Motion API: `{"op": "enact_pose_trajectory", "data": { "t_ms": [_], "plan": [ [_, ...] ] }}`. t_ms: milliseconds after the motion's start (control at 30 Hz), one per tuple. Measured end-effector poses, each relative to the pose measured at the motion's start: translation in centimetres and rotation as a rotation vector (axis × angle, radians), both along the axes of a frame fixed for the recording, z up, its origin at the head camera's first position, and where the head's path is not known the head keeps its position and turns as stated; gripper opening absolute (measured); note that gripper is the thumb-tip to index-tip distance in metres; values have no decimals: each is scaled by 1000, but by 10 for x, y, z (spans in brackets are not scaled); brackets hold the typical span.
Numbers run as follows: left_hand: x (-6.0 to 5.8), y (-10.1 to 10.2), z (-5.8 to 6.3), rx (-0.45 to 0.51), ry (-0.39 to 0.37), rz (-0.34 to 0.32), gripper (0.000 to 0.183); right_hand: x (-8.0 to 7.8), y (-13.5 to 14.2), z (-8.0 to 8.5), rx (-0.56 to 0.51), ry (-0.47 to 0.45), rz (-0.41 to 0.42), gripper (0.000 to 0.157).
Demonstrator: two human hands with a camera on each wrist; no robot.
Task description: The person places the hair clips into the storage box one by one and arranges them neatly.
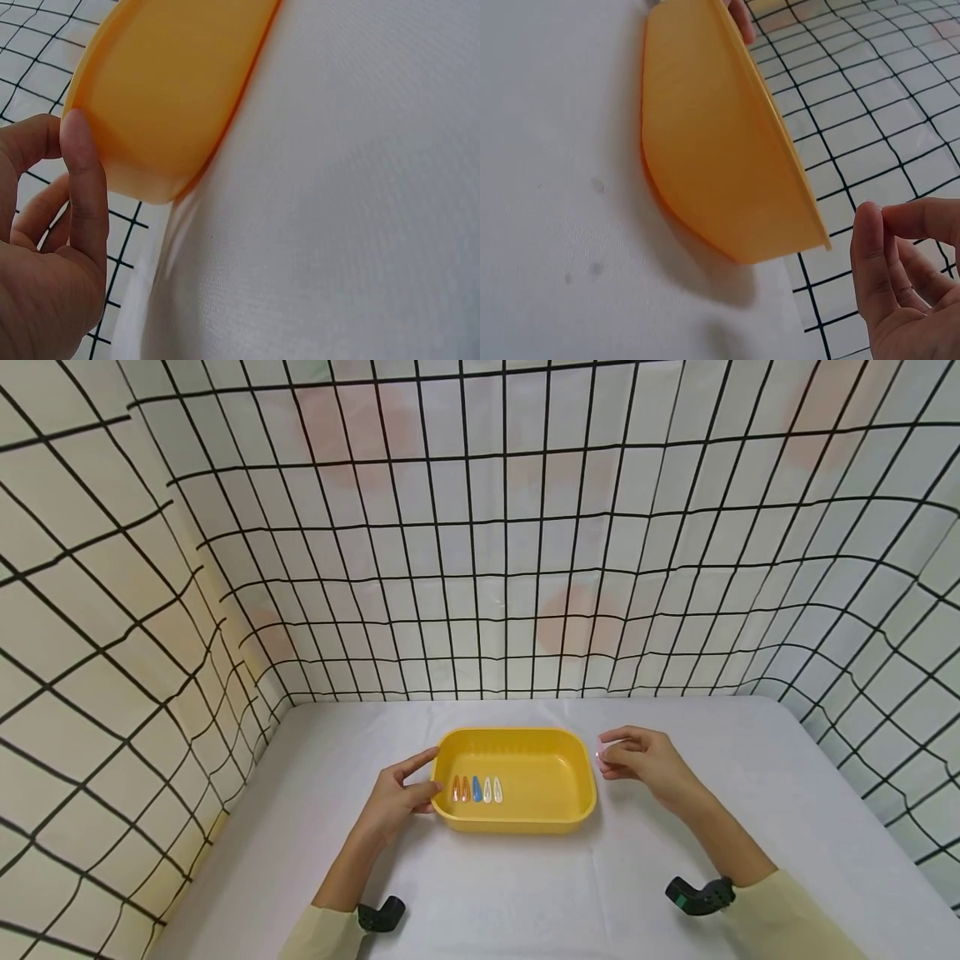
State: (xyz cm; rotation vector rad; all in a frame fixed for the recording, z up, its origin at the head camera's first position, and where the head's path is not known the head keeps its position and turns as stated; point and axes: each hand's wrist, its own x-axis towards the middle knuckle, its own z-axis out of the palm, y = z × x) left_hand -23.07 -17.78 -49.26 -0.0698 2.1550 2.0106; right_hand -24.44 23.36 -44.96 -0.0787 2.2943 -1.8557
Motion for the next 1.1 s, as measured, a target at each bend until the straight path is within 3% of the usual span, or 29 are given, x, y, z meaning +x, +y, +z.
{"op": "enact_pose_trajectory", "data": {
  "t_ms": [500, 767, 1100],
  "plan": [
    [0, 0, 0, -1, 1, 4, 64, -10, -43, 8, -69, -15, 69, 38],
    [-1, 1, 0, -8, -4, 8, 64, -13, -71, 6, -42, -15, 75, 33],
    [-1, 0, -1, 0, -1, 3, 64, -19, -105, -4, 48, -103, 60, 30]
  ]
}}
